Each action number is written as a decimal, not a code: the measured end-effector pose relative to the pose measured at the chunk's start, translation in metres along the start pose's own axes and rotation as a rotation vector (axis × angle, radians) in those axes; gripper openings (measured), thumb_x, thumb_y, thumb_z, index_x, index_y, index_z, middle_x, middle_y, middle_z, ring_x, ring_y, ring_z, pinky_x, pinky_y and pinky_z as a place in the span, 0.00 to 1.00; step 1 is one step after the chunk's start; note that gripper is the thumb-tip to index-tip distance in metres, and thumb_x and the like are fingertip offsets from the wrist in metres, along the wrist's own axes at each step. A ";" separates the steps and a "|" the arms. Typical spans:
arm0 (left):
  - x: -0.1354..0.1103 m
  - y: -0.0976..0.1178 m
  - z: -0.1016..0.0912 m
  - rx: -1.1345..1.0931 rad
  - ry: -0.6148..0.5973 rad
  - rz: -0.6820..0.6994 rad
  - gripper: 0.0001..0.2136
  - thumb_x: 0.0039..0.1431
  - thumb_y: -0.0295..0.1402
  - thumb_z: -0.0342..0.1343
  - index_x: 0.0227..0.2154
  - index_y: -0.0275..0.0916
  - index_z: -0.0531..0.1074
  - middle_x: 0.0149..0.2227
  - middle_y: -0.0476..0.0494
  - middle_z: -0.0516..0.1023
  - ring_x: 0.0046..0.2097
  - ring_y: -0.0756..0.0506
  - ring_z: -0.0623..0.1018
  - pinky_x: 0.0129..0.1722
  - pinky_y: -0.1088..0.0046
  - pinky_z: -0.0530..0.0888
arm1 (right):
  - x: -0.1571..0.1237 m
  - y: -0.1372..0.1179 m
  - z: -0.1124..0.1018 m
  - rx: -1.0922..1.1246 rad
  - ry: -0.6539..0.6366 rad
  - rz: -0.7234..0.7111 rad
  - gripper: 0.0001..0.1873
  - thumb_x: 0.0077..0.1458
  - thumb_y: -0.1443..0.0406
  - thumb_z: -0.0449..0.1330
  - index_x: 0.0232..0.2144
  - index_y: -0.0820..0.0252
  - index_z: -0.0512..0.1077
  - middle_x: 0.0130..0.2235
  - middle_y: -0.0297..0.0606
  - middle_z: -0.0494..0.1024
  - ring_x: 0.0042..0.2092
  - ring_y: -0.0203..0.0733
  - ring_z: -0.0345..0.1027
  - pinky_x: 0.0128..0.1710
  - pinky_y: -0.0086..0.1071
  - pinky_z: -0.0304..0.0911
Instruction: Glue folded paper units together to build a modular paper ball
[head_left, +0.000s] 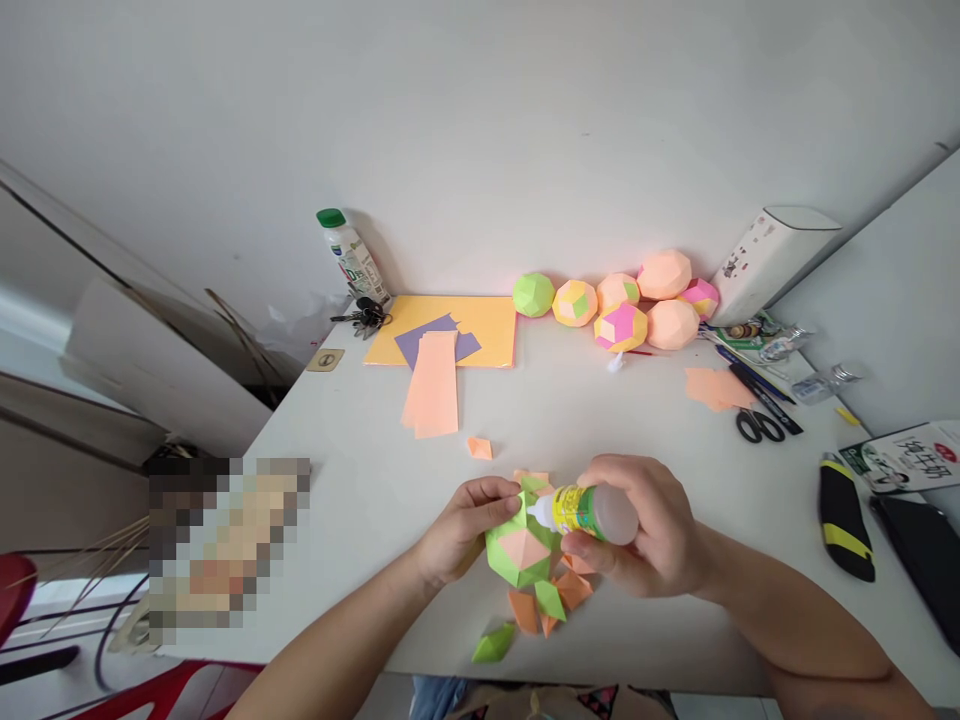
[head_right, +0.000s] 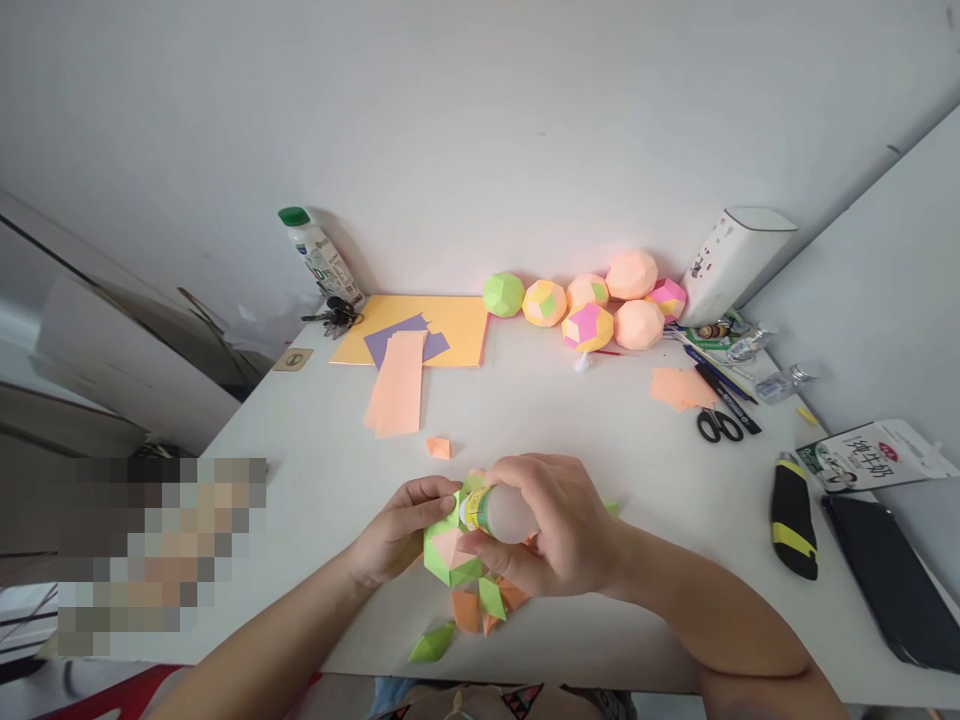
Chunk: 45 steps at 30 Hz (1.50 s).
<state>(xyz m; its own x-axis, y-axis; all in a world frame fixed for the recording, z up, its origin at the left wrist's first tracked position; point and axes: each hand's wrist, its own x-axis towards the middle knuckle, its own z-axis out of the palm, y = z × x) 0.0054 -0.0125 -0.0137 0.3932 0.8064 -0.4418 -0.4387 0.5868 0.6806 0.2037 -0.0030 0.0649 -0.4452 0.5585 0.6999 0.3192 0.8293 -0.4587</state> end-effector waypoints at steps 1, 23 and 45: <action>0.000 0.000 0.000 0.002 -0.003 0.003 0.09 0.40 0.34 0.68 0.25 0.35 0.78 0.27 0.45 0.80 0.29 0.48 0.76 0.32 0.73 0.70 | 0.000 0.000 0.001 -0.006 0.008 0.001 0.13 0.57 0.59 0.56 0.42 0.59 0.62 0.28 0.35 0.74 0.23 0.37 0.67 0.22 0.29 0.63; 0.000 -0.001 -0.001 0.002 -0.012 0.003 0.10 0.39 0.33 0.69 0.26 0.34 0.78 0.27 0.45 0.80 0.30 0.48 0.77 0.31 0.74 0.70 | 0.001 0.000 -0.002 -0.015 -0.007 0.093 0.11 0.58 0.58 0.54 0.40 0.57 0.60 0.24 0.30 0.68 0.21 0.35 0.61 0.19 0.28 0.59; -0.002 -0.003 0.001 0.021 -0.013 -0.008 0.11 0.37 0.34 0.70 0.25 0.35 0.78 0.26 0.46 0.80 0.28 0.49 0.76 0.30 0.74 0.69 | -0.001 0.000 -0.004 0.077 -0.014 0.210 0.10 0.54 0.61 0.57 0.37 0.56 0.60 0.20 0.25 0.59 0.17 0.32 0.50 0.15 0.27 0.50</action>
<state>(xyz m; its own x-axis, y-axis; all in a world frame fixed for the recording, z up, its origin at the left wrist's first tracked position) 0.0067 -0.0159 -0.0140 0.4070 0.8008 -0.4394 -0.4186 0.5911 0.6895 0.2069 -0.0035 0.0665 -0.3875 0.7186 0.5774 0.3417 0.6937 -0.6341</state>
